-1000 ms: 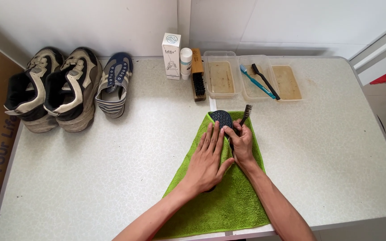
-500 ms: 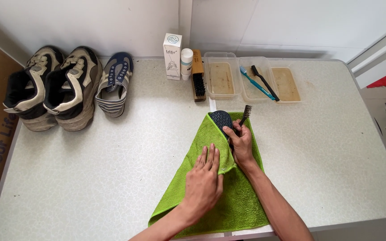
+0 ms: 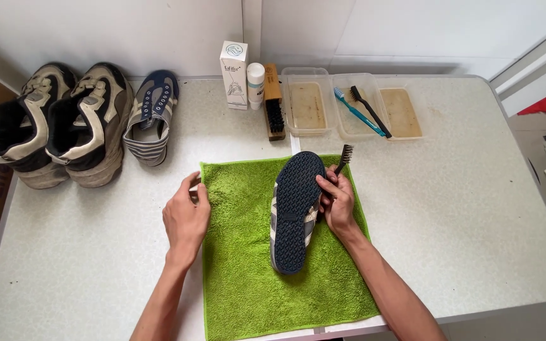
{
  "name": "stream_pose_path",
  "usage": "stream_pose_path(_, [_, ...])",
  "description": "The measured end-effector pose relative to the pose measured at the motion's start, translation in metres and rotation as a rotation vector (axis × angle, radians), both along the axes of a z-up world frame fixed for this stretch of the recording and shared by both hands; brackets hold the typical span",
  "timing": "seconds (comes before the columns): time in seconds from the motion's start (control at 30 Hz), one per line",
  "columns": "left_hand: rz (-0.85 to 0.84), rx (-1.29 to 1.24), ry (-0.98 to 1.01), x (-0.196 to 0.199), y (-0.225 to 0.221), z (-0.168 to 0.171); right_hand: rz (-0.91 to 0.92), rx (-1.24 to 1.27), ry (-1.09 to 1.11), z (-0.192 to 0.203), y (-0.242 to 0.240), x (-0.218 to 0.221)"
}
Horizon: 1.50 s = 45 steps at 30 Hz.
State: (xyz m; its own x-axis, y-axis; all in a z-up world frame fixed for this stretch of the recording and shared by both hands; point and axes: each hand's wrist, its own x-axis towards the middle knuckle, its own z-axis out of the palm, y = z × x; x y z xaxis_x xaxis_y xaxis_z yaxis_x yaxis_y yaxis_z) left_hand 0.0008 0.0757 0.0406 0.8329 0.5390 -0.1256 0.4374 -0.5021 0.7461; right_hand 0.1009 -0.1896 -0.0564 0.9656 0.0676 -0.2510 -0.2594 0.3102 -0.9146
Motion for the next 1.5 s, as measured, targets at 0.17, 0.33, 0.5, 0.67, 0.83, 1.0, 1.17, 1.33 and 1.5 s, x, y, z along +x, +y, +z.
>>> stream_pose_path(0.17, [-0.195, 0.222, -0.24, 0.0, -0.03, -0.009, 0.008, 0.029, -0.011, -0.002, -0.001, -0.001])
stream_pose_path(0.33, [-0.579, -0.138, -0.195, 0.0, -0.061, -0.003, 0.032, 0.049, -0.014, 0.006, -0.002, -0.001])
stream_pose_path(0.5, [-0.764, -0.408, -0.26, 0.007, -0.079, -0.031, 0.111, 0.122, -0.054, 0.008, -0.004, -0.001])
stream_pose_path(0.67, [-0.607, -0.593, -0.304, 0.011, -0.074, -0.076, 0.179, 0.102, -0.093, 0.014, 0.001, -0.008])
stream_pose_path(0.83, [-0.535, -0.678, -0.323, 0.006, -0.065, -0.074, 0.35, 0.024, -0.208, 0.031, 0.007, -0.017])
stream_pose_path(1.0, [-0.559, -0.704, -0.365, 0.006, -0.064, -0.056, 0.422, 0.011, -0.273, 0.036, 0.001, -0.014])
stream_pose_path(1.17, [-0.556, -0.745, -0.367, 0.009, -0.064, -0.045, 0.439, -0.047, -0.324, 0.023, -0.004, -0.01])
stream_pose_path(1.33, [-0.542, -0.742, -0.357, 0.006, -0.067, -0.053, 0.397, -0.42, -0.443, 0.034, -0.011, -0.011])
stream_pose_path(1.5, [-0.498, -0.711, -0.328, 0.002, -0.072, -0.054, 0.228, -1.031, -0.952, 0.067, -0.018, -0.018])
